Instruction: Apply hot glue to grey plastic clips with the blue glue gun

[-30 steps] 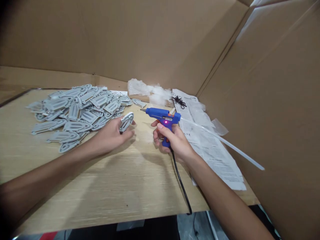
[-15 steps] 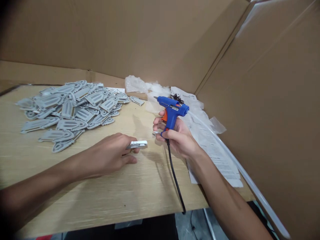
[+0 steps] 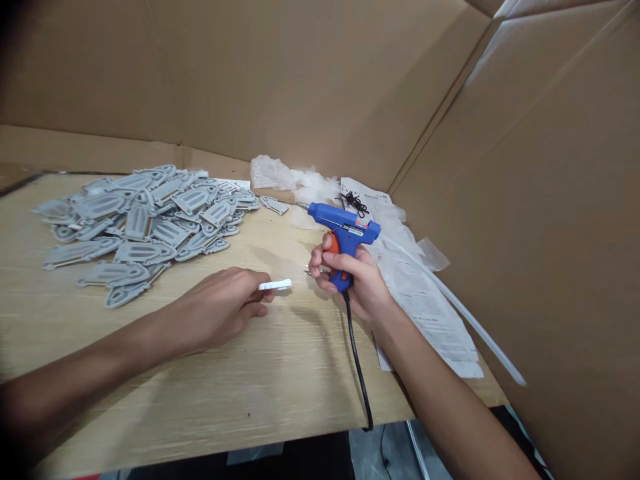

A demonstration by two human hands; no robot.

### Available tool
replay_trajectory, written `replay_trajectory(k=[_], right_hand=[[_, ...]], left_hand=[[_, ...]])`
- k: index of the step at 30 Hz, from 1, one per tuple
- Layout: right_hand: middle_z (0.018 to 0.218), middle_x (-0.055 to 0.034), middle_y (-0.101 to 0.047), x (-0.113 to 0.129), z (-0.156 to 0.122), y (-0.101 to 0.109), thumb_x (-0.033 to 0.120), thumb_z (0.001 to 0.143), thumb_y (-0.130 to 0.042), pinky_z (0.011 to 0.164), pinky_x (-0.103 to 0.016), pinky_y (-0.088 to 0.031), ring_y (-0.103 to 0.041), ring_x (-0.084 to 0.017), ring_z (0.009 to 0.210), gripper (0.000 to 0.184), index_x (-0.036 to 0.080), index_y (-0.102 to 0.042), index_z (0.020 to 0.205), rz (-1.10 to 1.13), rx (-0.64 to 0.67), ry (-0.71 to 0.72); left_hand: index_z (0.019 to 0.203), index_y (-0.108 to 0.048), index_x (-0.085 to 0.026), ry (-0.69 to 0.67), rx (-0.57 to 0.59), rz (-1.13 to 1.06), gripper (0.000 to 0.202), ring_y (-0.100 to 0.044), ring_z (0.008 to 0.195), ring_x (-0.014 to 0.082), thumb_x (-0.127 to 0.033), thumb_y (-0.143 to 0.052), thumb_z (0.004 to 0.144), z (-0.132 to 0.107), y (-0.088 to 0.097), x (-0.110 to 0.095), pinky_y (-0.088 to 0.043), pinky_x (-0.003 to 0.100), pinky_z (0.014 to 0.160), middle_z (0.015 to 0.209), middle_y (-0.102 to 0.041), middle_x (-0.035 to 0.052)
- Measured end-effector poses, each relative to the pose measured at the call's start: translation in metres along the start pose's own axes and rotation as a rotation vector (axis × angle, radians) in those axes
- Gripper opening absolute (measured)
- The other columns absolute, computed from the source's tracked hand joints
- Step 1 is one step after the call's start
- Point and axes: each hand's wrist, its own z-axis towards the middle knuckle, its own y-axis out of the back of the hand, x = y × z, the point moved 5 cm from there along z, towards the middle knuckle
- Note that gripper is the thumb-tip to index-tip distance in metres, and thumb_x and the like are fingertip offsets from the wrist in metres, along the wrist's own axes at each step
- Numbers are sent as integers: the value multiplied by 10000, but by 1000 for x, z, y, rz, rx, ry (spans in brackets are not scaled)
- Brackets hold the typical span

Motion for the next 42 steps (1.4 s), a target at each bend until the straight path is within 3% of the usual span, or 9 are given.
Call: replay_trajectory(k=[4,7,13,19,24,29,32,35,42], right_hand=[[734,-16,-560,4,-2,1,255,767,-798,372,-167,-269,-510,-128,626,246,207,-602,908,101,30,-49],[742,-14,-553,7,-2,1,250,781,-805,376,-165,-275,-504,-124,630,240,211,-608,912,93,35,-22],[867,-25,-653,3,-3,-3,294,769,-917,411,-176,-335,-552,-105,650,367,202,-581,884,-131,-26,86],[950,-29,-734,-11,-5,-8,348,774,-971,419,-216,-365,-497,-56,516,438,187,-595,932,-325,-5,110],[882,-23,-736,-2,-7,-5,412,786,-972,460,-233,-390,-488,-67,527,440,189,-619,924,-447,-151,200],[872,-47,-754,9,-15,-7,501,863,-898,527,-282,-450,-520,-101,550,375,190,-689,871,-633,-244,275],[918,-57,-784,8,-20,-10,499,895,-866,732,-345,-571,-679,-179,726,313,208,-749,893,-776,-250,312],[972,-49,-805,3,-21,-11,510,929,-831,901,-410,-586,-744,-233,871,281,236,-772,948,-911,-226,314],[962,-36,-799,-1,-20,-12,519,964,-789,856,-412,-569,-736,-244,878,271,253,-735,963,-1034,-195,322]], left_hand=[[1025,-635,-174,-48,-6,-54,136,-605,966,214,-276,-545,1031,-2,1,2,-375,349,826,1068,-694,67],[930,-625,-170,-51,-12,-119,221,-550,831,182,-343,-539,1038,1,3,1,-346,328,765,922,-656,48],[881,-657,-149,-47,-142,-762,388,-469,737,121,-525,-728,941,12,9,-5,-357,257,684,795,-571,3],[914,-712,-131,-93,-203,-926,325,-500,760,97,-439,-816,891,17,3,-2,-389,225,709,817,-600,-3],[973,-601,-165,-15,-72,-1109,210,-393,597,47,-214,-757,842,17,-6,-8,-317,198,570,734,-511,-58],[1023,-522,-185,-11,145,-1206,211,-371,578,42,-196,-675,878,17,-17,-17,-247,193,518,750,-491,-54],[1118,-543,-179,-51,182,-1175,239,-399,610,49,-236,-677,930,18,-20,-16,-279,197,541,798,-519,-37],[1137,-574,-173,-77,200,-1141,198,-436,645,54,-239,-648,966,19,-21,-14,-312,200,572,825,-506,-28],[1056,-542,-176,-108,231,-1140,114,-434,648,49,-191,-618,972,18,-21,-18,-341,210,603,830,-514,-41]])
